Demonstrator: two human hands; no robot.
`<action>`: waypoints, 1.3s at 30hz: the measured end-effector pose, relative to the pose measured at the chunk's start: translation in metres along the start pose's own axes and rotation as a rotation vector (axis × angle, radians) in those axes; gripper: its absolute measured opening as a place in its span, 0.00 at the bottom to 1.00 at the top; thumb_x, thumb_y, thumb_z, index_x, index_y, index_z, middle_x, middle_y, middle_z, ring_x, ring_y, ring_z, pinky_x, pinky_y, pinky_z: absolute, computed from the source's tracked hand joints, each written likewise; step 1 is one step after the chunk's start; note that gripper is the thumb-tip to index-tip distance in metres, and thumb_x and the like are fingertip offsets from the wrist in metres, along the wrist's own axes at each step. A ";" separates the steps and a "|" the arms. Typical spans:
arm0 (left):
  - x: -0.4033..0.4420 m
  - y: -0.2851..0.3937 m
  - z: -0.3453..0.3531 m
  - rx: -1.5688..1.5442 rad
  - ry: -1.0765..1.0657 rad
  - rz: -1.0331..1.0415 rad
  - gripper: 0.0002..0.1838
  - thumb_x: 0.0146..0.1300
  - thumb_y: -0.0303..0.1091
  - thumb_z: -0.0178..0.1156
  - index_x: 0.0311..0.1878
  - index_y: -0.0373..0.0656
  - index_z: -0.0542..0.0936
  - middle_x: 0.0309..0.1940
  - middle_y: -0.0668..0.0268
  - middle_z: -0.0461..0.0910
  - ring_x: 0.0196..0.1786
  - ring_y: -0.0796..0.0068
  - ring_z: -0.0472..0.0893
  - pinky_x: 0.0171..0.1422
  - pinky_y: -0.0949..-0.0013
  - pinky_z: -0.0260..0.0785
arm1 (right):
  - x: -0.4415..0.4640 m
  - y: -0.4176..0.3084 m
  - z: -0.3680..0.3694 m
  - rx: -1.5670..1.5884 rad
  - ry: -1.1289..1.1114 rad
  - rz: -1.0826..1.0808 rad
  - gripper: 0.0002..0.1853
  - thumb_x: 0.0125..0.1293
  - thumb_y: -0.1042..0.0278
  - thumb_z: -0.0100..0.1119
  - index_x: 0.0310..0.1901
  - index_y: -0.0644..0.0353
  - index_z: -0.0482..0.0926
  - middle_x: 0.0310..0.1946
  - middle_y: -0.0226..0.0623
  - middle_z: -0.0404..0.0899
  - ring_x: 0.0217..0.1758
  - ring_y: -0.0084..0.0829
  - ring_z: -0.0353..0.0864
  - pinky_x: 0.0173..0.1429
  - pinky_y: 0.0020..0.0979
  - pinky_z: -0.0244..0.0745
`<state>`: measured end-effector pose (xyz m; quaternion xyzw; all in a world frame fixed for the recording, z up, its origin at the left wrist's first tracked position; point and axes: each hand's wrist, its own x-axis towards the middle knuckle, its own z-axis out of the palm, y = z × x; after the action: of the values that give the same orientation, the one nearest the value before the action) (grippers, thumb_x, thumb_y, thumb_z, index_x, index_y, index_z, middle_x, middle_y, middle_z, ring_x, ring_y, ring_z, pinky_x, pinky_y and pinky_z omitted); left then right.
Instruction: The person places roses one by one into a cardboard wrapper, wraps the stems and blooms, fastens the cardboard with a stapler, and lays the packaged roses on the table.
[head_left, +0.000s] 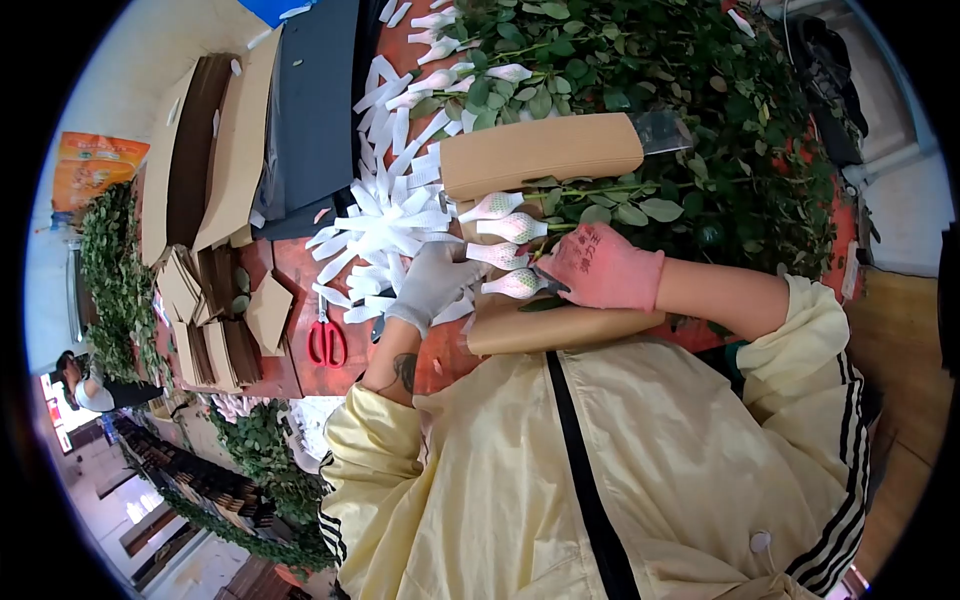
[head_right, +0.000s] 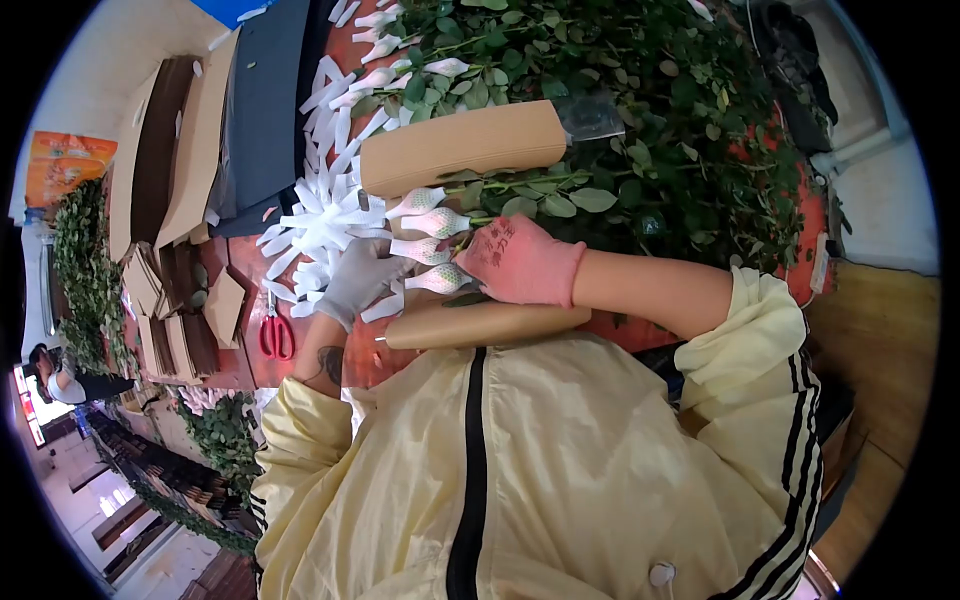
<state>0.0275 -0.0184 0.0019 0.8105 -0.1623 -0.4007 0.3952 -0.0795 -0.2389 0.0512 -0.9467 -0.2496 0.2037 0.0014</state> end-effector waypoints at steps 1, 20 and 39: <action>0.004 0.000 0.001 -0.077 0.005 0.014 0.14 0.52 0.37 0.65 0.32 0.32 0.82 0.19 0.65 0.79 0.22 0.80 0.76 0.28 0.72 0.67 | 0.001 0.001 0.004 0.021 0.078 -0.059 0.14 0.57 0.59 0.53 0.40 0.58 0.71 0.34 0.34 0.76 0.39 0.35 0.78 0.41 0.37 0.70; 0.015 0.013 -0.006 0.203 -0.201 0.141 0.22 0.47 0.25 0.62 0.49 0.40 0.81 0.28 0.66 0.80 0.30 0.80 0.76 0.38 0.71 0.70 | 0.002 0.000 0.000 0.169 0.183 -0.180 0.15 0.57 0.57 0.54 0.40 0.59 0.72 0.33 0.39 0.78 0.39 0.38 0.79 0.41 0.40 0.72; -0.011 0.020 0.005 0.189 -0.060 0.076 0.17 0.52 0.43 0.67 0.37 0.37 0.82 0.29 0.57 0.83 0.32 0.61 0.82 0.39 0.63 0.71 | 0.010 -0.007 -0.006 0.170 0.039 -0.117 0.17 0.54 0.60 0.56 0.42 0.62 0.71 0.38 0.43 0.79 0.43 0.41 0.81 0.46 0.40 0.75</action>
<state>0.0178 -0.0275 0.0213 0.8250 -0.2420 -0.3925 0.3268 -0.0727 -0.2278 0.0536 -0.9307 -0.2864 0.2052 0.0987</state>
